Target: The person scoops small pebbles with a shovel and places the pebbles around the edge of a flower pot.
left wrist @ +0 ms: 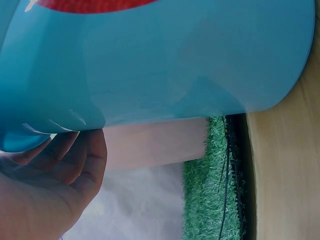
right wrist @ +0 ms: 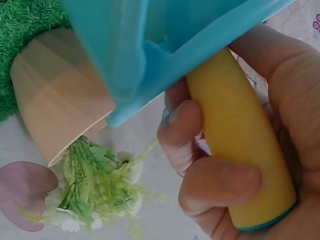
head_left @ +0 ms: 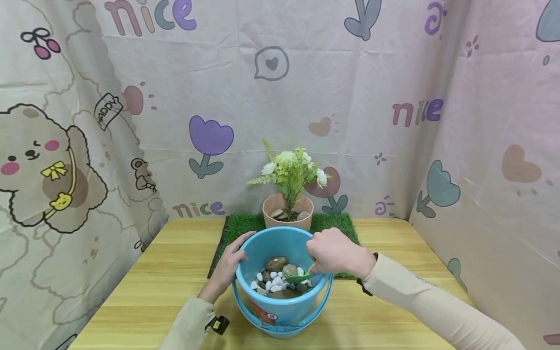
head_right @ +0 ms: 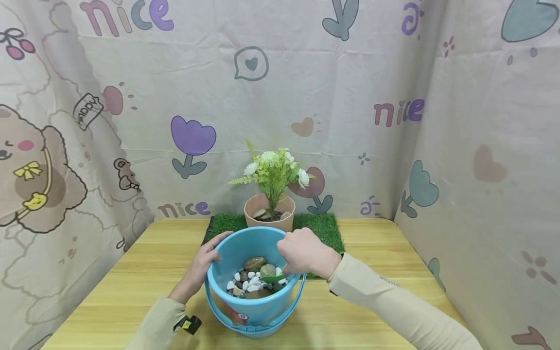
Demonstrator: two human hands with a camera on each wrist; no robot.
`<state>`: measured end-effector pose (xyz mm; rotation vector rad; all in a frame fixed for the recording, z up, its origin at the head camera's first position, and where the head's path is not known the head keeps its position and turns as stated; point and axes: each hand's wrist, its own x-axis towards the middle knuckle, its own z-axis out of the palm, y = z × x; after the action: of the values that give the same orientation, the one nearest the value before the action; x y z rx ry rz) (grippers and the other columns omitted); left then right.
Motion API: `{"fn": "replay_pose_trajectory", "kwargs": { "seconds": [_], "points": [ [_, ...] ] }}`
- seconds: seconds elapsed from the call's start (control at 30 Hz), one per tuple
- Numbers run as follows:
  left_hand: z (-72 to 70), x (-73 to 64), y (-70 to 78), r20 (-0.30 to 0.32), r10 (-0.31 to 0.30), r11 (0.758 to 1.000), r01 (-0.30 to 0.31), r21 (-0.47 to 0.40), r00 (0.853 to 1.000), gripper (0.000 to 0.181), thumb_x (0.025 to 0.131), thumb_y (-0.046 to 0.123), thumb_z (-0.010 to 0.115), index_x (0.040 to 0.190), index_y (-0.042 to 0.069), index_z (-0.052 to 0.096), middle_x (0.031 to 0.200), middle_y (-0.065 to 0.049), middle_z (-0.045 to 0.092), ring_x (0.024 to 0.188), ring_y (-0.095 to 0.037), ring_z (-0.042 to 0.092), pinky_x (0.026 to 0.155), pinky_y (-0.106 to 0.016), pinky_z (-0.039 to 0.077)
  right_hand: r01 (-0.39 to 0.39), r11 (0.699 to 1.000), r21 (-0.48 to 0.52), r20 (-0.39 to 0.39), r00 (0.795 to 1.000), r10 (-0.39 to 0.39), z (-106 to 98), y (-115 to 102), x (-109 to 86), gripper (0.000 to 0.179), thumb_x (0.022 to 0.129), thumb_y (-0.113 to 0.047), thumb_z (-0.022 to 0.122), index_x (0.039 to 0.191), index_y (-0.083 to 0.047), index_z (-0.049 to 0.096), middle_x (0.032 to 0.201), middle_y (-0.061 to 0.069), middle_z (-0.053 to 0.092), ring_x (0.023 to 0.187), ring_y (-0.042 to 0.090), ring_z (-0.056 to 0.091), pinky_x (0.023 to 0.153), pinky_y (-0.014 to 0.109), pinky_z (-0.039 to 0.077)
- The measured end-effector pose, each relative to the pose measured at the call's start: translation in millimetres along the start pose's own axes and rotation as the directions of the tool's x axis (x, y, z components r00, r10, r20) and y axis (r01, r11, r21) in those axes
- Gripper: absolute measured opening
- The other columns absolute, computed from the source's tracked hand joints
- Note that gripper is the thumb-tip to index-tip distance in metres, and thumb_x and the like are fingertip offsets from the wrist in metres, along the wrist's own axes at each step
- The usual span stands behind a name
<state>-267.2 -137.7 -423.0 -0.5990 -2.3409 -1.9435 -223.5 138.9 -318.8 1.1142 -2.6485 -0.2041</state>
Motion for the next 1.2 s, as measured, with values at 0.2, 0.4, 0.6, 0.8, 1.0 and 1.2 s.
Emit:
{"fn": "replay_pose_trajectory", "kwargs": {
  "seconds": [0.2, 0.4, 0.6, 0.8, 1.0, 1.2],
  "points": [
    [0.2, 0.8, -1.2, 0.002, 0.009, 1.0, -0.009, 0.007, 1.0, 0.064, 0.084, 0.001, 0.039, 0.148, 0.008, 0.042, 0.148, -0.018, 0.045, 0.13, -0.042, 0.048, 0.097, -0.054, 0.048, -0.045, 0.997, -0.061, -0.018, 0.999, 0.043, 1, -7, -1.2, 0.059, 0.066, -0.04, 0.087, 0.048, -0.023, 0.034, 0.048, -0.013, 0.02, 0.044, 0.005, 0.024, 0.04, 0.021, 0.021],
    [-0.3, 0.3, -1.7, -0.013, -0.008, 1.0, 0.008, 0.015, 1.0, 0.064, 0.084, 0.002, 0.039, 0.147, 0.011, 0.043, 0.148, -0.016, 0.046, 0.13, -0.041, 0.049, 0.097, -0.056, 0.047, -0.108, 0.986, -0.124, -0.058, 0.993, 0.101, 2, -8, -3.5, 0.054, 0.068, -0.04, 0.085, 0.051, -0.022, 0.037, 0.05, -0.01, 0.03, 0.044, 0.007, 0.03, 0.039, 0.024, 0.027],
    [-0.5, -1.4, -1.9, -0.001, -0.01, 1.0, 0.01, 0.014, 1.0, 0.063, 0.085, 0.003, 0.039, 0.147, 0.01, 0.043, 0.149, -0.018, 0.044, 0.132, -0.042, 0.048, 0.099, -0.056, 0.046, -0.119, 0.984, -0.131, -0.088, 0.99, 0.108, 7, -10, -1.9, 0.054, 0.068, -0.037, 0.086, 0.052, -0.022, 0.037, 0.05, -0.008, 0.034, 0.044, 0.007, 0.032, 0.039, 0.025, 0.029],
    [0.0, -1.9, -1.1, -0.02, -0.008, 1.0, 0.009, 0.017, 1.0, 0.063, 0.085, 0.002, 0.039, 0.147, 0.012, 0.044, 0.148, -0.016, 0.047, 0.13, -0.04, 0.05, 0.098, -0.055, 0.047, -0.109, 0.974, -0.198, -0.181, 0.981, 0.074, 14, -16, -1.4, 0.051, 0.067, -0.035, 0.086, 0.05, -0.022, 0.039, 0.05, -0.007, 0.037, 0.043, 0.008, 0.038, 0.037, 0.024, 0.033],
    [0.4, -1.8, -1.0, -0.005, -0.005, 1.0, 0.005, 0.012, 1.0, 0.063, 0.085, 0.001, 0.038, 0.147, 0.011, 0.043, 0.148, -0.017, 0.046, 0.131, -0.04, 0.048, 0.099, -0.054, 0.046, -0.141, 0.967, -0.21, -0.214, 0.972, 0.095, 23, -15, -2.8, 0.046, 0.068, -0.039, 0.085, 0.05, -0.021, 0.046, 0.055, -0.005, 0.048, 0.044, 0.012, 0.044, 0.038, 0.025, 0.034],
    [-1.2, -0.4, 0.1, 0.004, 0.0, 1.0, 0.0, 0.011, 1.0, 0.062, 0.086, 0.001, 0.038, 0.147, 0.013, 0.043, 0.148, -0.017, 0.046, 0.13, -0.04, 0.049, 0.097, -0.053, 0.048, -0.17, 0.968, -0.187, -0.266, 0.957, 0.116, 25, -9, -4.4, 0.035, 0.07, -0.039, 0.083, 0.055, -0.019, 0.059, 0.061, -0.003, 0.055, 0.048, 0.014, 0.047, 0.04, 0.027, 0.037]
  ]
}}
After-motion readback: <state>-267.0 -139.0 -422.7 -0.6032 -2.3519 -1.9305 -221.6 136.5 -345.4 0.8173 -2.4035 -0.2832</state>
